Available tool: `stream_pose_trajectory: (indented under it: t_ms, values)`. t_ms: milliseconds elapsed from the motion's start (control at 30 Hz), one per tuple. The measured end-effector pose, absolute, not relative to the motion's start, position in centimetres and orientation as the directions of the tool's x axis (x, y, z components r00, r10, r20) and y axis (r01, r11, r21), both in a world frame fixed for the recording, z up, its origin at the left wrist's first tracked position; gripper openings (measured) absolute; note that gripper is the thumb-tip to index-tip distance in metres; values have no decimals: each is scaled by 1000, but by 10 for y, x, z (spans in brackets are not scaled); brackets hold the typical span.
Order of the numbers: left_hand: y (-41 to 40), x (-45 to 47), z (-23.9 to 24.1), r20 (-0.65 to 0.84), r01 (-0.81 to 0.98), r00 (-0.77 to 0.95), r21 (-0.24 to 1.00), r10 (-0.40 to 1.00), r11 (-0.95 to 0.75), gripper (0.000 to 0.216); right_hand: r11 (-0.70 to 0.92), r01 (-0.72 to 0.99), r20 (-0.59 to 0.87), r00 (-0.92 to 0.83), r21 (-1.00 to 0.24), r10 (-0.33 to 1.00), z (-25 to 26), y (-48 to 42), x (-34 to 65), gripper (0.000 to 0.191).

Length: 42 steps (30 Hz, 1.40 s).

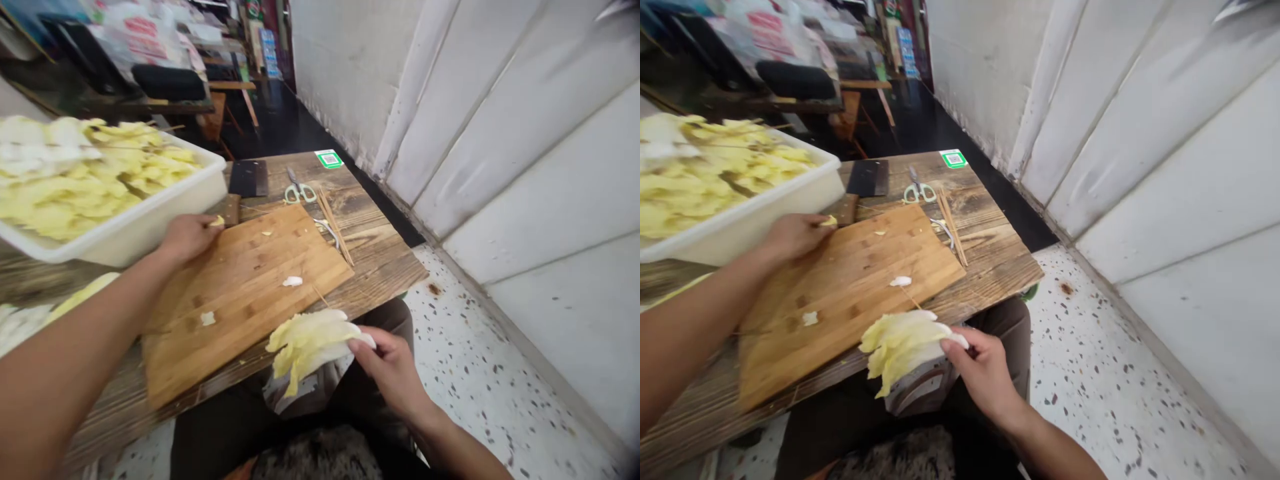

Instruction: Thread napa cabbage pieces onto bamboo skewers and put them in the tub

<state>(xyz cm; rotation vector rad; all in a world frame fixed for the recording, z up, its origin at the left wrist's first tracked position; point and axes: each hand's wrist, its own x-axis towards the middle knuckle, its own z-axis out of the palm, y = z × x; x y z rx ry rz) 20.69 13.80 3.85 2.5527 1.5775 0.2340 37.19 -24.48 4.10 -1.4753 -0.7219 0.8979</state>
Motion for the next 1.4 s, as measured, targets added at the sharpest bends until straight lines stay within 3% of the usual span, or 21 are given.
stream_pose_trajectory:
  t_ms: [100, 167, 233, 300, 333, 400, 500, 667, 733, 933, 1033, 1167, 1267, 1333, 1400]
  values:
    - [122, 206, 47, 212, 851, 402, 272, 891, -449, 70, -129, -320, -283, 502, -939, 818, 39, -241, 373, 36]
    - [101, 200, 53, 338, 827, 377, 297, 863, -477, 65, -124, -401, -327, 491, -907, 807, 38, -241, 371, 40]
    - [76, 189, 51, 408, 752, 463, 290, 787, -592, 54, -111, -430, -337, 494, -896, 802, 38, -243, 370, 42]
    - [52, 171, 40, 402, 463, 741, 275, 538, -843, 42, -104, -430, -332, 499, -897, 800, 38, -246, 369, 42]
    - [42, 161, 32, 363, 310, 837, 303, 410, -901, 38, -104, -427, -330, 500, -898, 801, 37, -248, 368, 42]
    - [28, 141, 16, 318, 169, 905, 341, 282, -925, 33, -110, -423, -329, 492, -900, 806, 36, -249, 368, 42]
    - [17, 117, 9, 336, 221, 875, 362, 348, -906, 31, -119, -427, -333, 471, -897, 817, 34, -248, 367, 41]
    - [11, 115, 36, 334, 589, 596, 436, 730, -680, 40, -169, -475, -381, 395, -864, 836, 32, -243, 364, 43]
    - [17, 125, 46, 276, 687, 516, 432, 811, -584, 47, -180, -481, -388, 376, -858, 842, 31, -242, 364, 43]
    - [61, 164, 48, 40, 728, 594, 398, 803, -558, 59, -211, -475, -398, 339, -855, 852, 26, -245, 363, 43]
    - [74, 184, 50, -25, 691, 678, 363, 735, -625, 51, -249, -449, -414, 319, -858, 852, 23, -247, 362, 45]
    - [57, 199, 69, -34, 627, 761, 296, 648, -720, 29, -197, -252, -279, 351, -947, 894, 27, -250, 360, 36]
    - [17, 182, 85, 59, 593, 782, 236, 621, -770, 38, -40, 161, 25, 383, -986, 923, 40, -261, 358, 22]
    - [-18, 152, 89, 277, 542, 781, 147, 560, -828, 42, 84, 477, 247, 292, -875, 924, 53, -273, 357, 24]
    - [-55, 116, 87, 412, 435, 802, 92, 432, -896, 45, 187, 718, 385, 121, -670, 915, 66, -286, 357, 31]
